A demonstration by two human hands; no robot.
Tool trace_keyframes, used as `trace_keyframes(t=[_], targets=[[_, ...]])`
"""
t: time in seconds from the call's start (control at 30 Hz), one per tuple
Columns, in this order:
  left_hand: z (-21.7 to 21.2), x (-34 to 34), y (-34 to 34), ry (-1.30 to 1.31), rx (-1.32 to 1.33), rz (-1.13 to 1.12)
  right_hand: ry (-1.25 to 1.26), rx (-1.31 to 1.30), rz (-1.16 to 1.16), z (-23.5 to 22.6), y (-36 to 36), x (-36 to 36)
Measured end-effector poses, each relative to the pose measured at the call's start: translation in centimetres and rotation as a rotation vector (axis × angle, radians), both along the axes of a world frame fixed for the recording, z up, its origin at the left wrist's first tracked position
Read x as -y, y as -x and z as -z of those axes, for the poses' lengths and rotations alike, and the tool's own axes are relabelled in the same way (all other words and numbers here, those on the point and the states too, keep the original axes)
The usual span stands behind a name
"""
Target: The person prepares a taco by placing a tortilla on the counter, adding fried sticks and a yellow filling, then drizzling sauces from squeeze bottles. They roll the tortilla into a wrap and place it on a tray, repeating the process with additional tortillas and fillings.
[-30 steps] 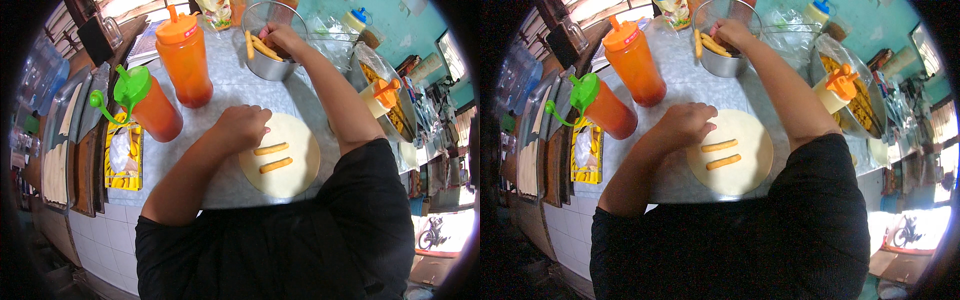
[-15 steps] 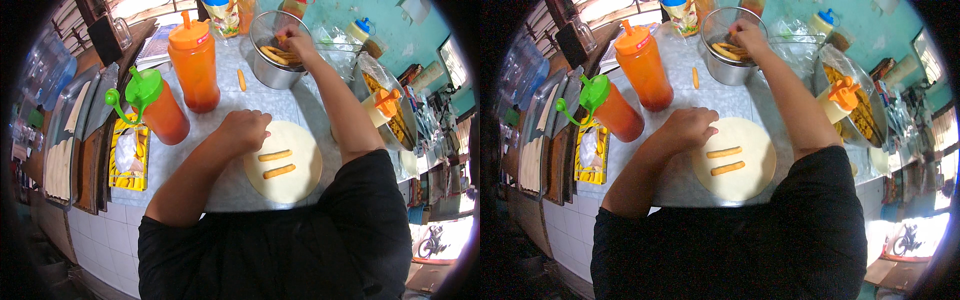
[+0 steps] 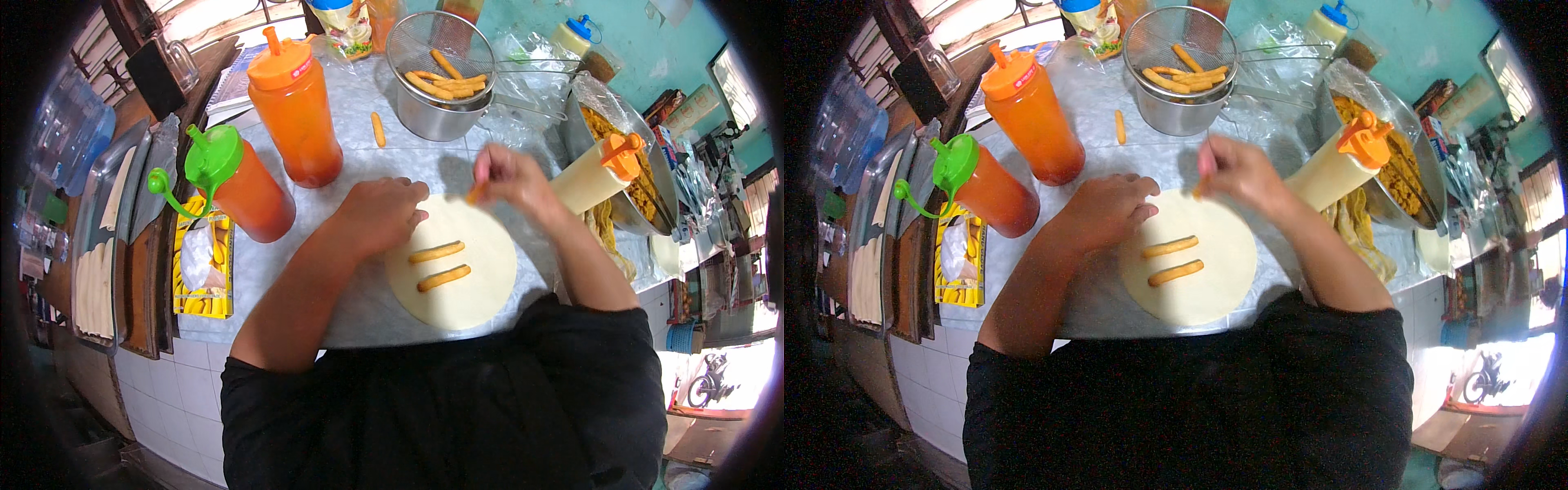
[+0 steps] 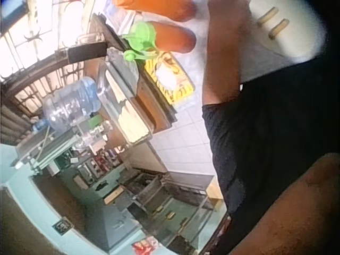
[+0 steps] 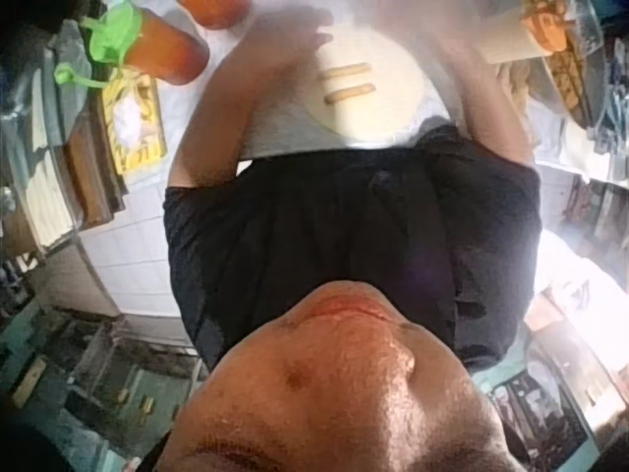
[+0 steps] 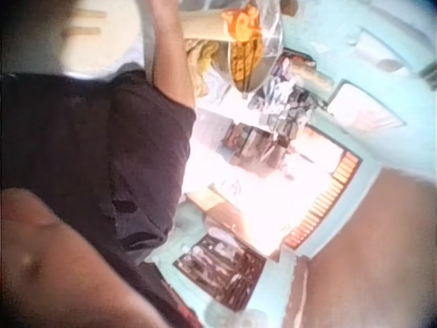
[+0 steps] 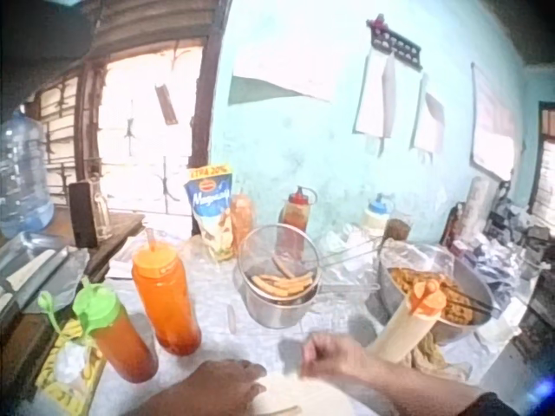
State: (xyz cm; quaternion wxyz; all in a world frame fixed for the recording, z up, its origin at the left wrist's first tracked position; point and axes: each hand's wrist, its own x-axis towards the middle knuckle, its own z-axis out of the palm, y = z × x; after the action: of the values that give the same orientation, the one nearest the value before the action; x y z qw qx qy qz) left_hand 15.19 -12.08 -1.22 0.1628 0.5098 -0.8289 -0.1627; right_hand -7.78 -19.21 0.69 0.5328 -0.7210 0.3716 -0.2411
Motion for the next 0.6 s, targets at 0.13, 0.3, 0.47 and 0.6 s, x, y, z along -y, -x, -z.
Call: trace_keyframes(t=[0.13,0.3,0.47,0.6], targets=[[0.6,-0.4,1.3,-0.06,-0.089,0.123,-0.204,0.038,0.019,4.4,4.8,-3.0],[0.8,-1.3,2.4,-0.086,-0.083,0.179,0.72,-0.372,0.044,4.8,5.6,-4.1],[0.8,-1.5,2.5,-0.126,-0.049,0.17,0.85,-0.362,0.02,5.4,5.2,-3.9],[1.1,-1.4,2.8,-0.166,-0.016,0.198,0.842,-0.353,0.007,5.2,4.3,-4.3]])
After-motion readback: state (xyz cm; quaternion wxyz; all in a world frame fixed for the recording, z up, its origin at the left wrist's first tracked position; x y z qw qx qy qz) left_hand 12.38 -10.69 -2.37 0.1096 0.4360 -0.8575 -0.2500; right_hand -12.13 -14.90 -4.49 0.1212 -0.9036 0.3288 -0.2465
